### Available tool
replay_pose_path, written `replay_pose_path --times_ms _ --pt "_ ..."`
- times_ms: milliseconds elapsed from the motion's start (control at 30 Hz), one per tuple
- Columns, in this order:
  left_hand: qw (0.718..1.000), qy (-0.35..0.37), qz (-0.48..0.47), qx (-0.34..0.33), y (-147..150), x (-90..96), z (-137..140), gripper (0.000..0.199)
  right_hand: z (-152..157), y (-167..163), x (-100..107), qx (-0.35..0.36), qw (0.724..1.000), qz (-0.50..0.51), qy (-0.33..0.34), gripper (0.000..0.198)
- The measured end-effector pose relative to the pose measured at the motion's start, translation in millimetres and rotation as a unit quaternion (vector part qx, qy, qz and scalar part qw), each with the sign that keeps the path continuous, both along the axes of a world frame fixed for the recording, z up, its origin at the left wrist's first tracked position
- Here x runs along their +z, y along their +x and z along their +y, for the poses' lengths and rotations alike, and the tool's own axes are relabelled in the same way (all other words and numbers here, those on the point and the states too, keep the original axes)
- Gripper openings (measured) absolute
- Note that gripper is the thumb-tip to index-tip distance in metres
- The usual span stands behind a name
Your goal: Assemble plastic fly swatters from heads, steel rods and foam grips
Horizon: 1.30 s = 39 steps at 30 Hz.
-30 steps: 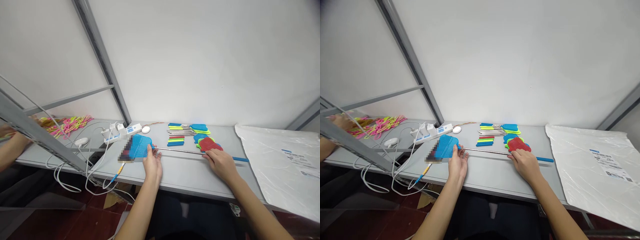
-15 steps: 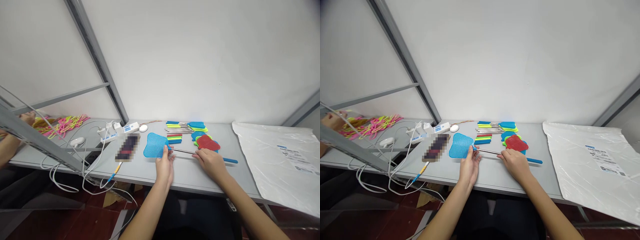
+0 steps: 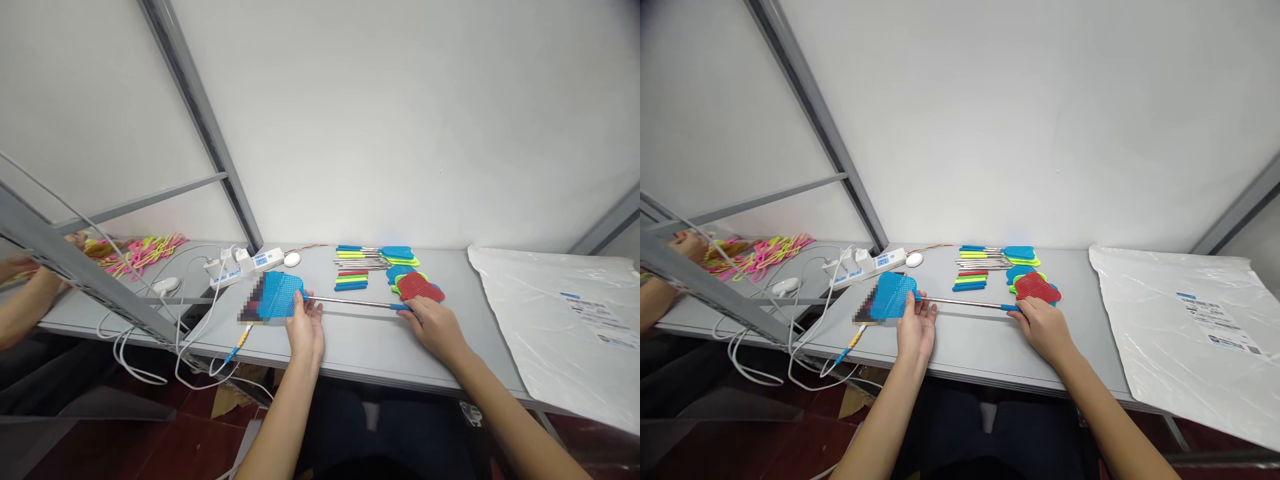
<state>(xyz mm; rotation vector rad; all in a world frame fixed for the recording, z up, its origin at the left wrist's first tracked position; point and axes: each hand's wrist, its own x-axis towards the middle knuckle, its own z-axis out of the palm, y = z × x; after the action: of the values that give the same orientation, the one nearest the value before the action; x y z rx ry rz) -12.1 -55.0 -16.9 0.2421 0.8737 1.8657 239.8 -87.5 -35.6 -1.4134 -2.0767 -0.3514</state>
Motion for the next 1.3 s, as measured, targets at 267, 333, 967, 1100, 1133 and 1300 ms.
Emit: replay_pose_path --times_ms 267,333,967,1100,1133,1300 --pt "0.991 0.016 0.081 -0.109 59.5 -4.5 -26.3 0.039 -5.3 -28.7 -1.5 0.029 0.999 0.008 -0.037 0.033" --pt "0.988 0.017 0.075 -0.132 59.0 -4.9 -25.2 0.039 -4.9 -26.2 -1.1 0.025 0.999 0.019 -0.042 0.033" --pt "0.935 0.052 0.206 -0.283 52.7 -9.1 -25.1 0.035 -9.1 -36.9 4.4 0.092 0.979 0.143 -0.117 0.021" --pt "0.918 0.047 0.237 -0.315 58.2 -6.0 -26.5 0.039 -9.5 -37.3 2.0 0.103 0.973 0.181 -0.097 0.016" --pt "0.918 0.047 0.232 -0.318 60.2 -5.3 -26.4 0.039 -9.5 -37.6 1.6 0.102 0.973 0.187 -0.095 0.015" --pt "0.928 0.044 0.186 -0.320 73.4 -2.8 -23.9 0.038 -5.9 -38.9 2.1 0.072 0.973 0.206 -0.079 0.014"
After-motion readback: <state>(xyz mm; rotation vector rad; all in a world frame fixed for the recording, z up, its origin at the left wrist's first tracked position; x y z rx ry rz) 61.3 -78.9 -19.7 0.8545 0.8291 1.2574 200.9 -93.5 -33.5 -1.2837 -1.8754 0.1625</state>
